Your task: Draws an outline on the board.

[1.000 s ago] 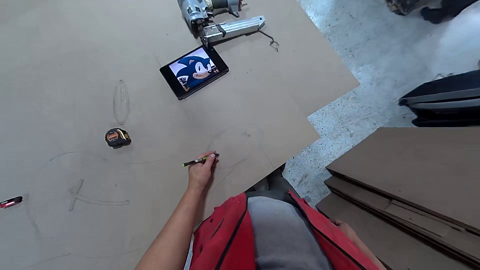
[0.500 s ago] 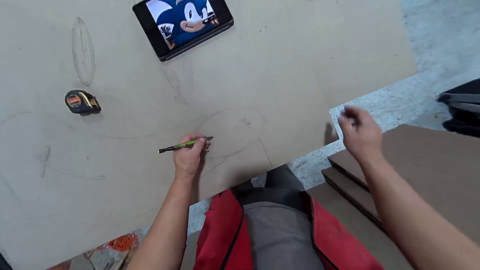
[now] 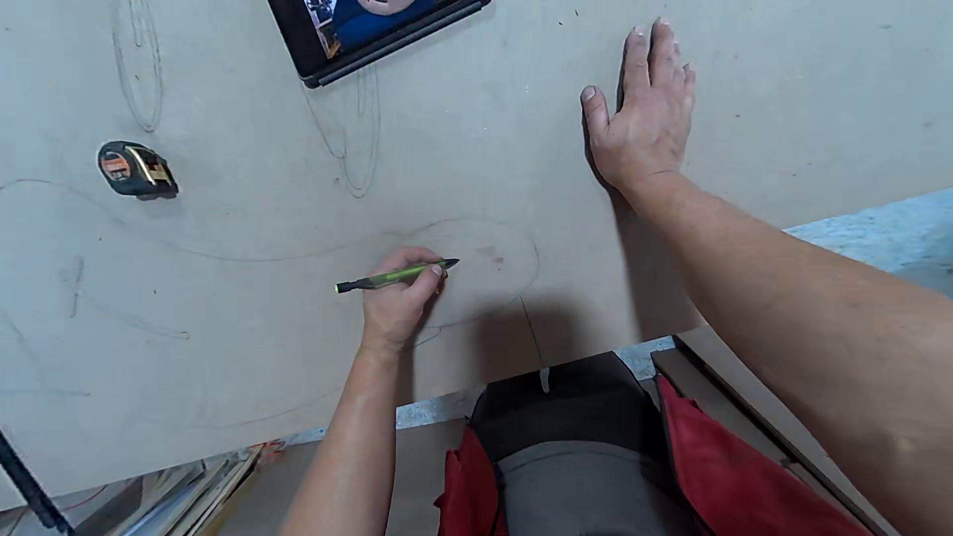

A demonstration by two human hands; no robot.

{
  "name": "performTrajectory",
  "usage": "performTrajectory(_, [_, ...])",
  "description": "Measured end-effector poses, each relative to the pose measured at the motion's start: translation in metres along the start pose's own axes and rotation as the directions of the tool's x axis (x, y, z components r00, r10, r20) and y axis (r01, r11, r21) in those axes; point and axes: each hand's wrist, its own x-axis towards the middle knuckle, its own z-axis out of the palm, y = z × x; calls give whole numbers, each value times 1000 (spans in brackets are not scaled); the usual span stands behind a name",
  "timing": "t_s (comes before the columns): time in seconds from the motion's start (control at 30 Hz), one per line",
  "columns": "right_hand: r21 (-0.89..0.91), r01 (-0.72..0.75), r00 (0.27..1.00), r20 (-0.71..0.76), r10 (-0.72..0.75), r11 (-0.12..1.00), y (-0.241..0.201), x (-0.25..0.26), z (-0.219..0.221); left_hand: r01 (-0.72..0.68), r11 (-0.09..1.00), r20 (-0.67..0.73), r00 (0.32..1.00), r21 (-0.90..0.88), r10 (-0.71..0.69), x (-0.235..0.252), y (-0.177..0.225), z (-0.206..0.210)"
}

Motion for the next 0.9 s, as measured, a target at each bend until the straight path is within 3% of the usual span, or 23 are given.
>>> performTrajectory(0.4, [-32, -43, 999, -25, 42, 999, -3, 5, 1, -206, 977, 24, 978, 45, 205, 33, -6, 15])
performTrajectory(0.73, [-30, -35, 999, -26, 35, 999, -3, 5, -2, -147, 989, -15, 989, 21, 147, 24, -4, 8])
performTrajectory(0.9, [-33, -22, 999, -25, 21, 999, -2, 4, -1, -132, 990, -231, 966, -45, 118, -12, -24, -36])
